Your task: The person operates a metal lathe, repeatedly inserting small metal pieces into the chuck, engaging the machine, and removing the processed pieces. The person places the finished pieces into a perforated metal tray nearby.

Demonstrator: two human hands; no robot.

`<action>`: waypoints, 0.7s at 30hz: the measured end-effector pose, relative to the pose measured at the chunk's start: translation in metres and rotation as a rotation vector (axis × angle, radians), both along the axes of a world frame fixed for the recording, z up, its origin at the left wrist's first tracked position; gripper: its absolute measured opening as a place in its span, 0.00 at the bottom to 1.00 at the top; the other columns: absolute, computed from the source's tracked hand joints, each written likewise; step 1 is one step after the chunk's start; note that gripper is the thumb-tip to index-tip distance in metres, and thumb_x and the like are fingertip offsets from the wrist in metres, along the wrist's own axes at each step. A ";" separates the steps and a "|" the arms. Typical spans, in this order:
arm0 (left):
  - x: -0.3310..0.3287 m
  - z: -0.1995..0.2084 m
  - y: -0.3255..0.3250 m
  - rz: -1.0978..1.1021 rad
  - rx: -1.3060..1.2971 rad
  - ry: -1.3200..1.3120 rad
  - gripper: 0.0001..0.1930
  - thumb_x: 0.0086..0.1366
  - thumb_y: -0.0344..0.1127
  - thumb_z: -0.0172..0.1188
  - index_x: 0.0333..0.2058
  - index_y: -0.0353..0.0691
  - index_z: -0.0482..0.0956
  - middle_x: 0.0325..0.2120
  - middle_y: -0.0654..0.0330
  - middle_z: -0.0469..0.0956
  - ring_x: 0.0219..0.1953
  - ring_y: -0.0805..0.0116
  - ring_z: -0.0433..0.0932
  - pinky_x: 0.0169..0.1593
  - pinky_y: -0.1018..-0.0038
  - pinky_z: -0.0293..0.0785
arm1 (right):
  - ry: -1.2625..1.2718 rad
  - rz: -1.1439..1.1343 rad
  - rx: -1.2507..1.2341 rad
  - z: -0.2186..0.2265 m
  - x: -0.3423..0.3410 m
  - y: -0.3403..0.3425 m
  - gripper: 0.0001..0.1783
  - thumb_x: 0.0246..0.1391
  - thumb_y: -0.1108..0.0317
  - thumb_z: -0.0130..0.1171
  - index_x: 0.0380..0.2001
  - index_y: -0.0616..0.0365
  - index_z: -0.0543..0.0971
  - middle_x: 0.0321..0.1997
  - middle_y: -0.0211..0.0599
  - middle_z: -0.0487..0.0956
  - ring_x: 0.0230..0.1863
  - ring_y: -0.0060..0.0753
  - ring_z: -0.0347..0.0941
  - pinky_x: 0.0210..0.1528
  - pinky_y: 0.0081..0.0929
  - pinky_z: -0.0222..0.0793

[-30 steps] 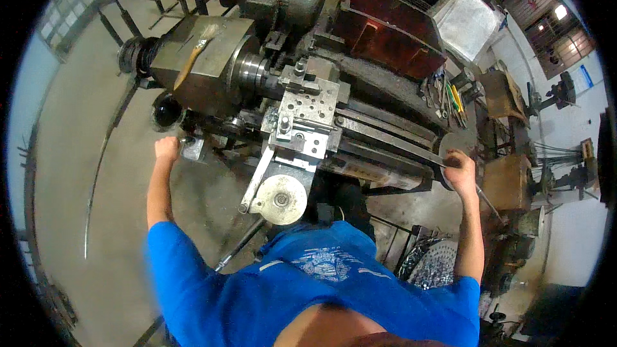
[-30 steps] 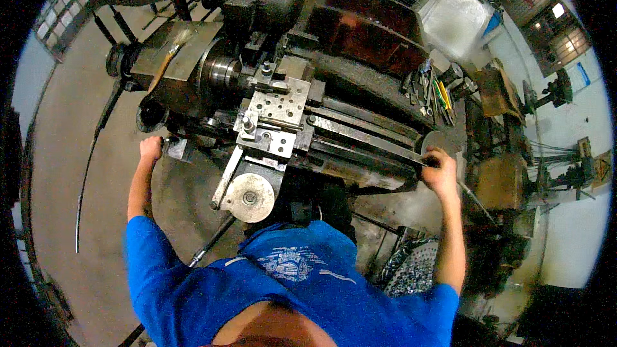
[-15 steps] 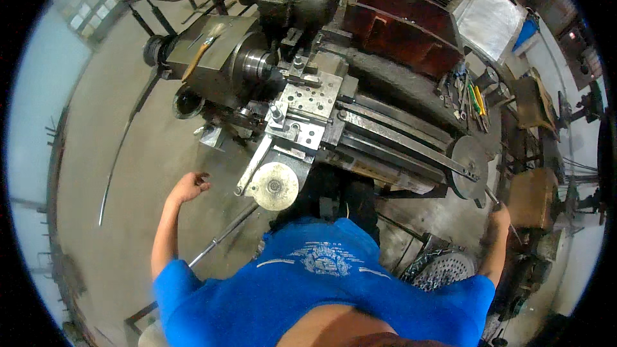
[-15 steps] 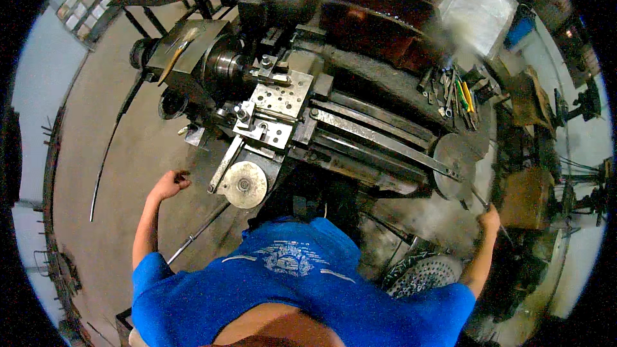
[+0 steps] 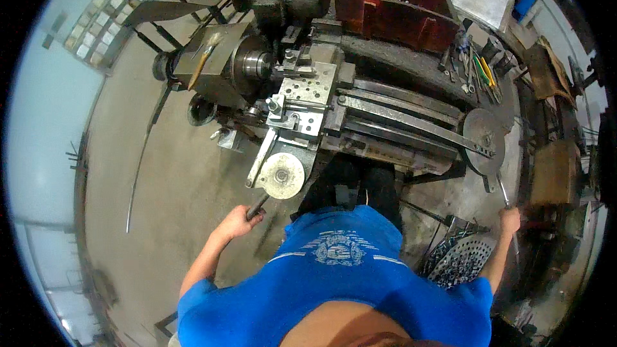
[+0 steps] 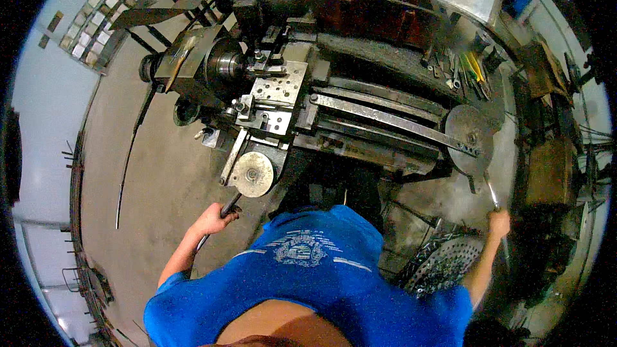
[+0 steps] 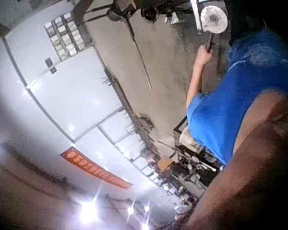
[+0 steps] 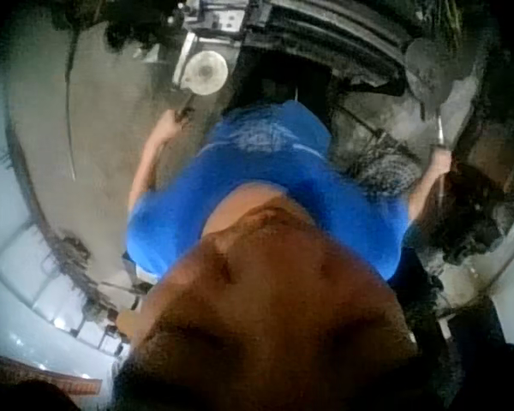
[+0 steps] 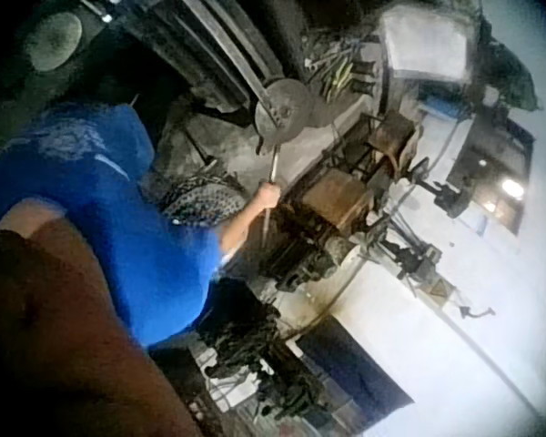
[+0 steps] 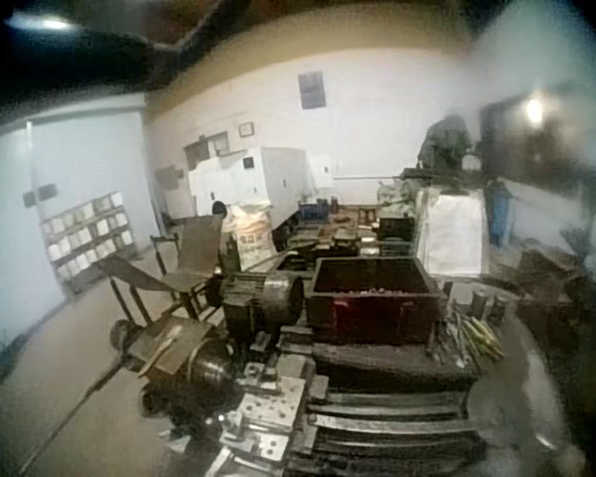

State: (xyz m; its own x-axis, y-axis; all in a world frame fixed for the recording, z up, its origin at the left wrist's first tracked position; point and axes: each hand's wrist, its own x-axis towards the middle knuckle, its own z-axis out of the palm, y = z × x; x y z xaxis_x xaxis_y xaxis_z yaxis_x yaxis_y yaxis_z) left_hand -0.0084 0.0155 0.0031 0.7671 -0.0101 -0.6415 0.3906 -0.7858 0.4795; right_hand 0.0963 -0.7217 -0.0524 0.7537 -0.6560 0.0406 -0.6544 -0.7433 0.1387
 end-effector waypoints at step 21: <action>0.008 0.003 -0.017 0.152 -0.047 -0.040 0.11 0.53 0.31 0.51 0.35 0.39 0.76 0.23 0.59 0.77 0.27 0.71 0.75 0.34 0.75 0.70 | -0.081 -0.112 0.064 0.001 -0.046 0.081 0.24 0.36 0.50 0.51 0.38 0.49 0.75 0.32 0.47 0.76 0.34 0.52 0.71 0.35 0.44 0.66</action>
State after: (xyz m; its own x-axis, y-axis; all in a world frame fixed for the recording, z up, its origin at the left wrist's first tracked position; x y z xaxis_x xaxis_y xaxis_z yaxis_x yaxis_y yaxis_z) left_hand -0.0007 -0.0017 0.0063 0.7868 0.0791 -0.6122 0.4834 -0.6956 0.5314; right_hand 0.0500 -0.6403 -0.0515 0.6714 -0.7392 0.0540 -0.7411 -0.6704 0.0368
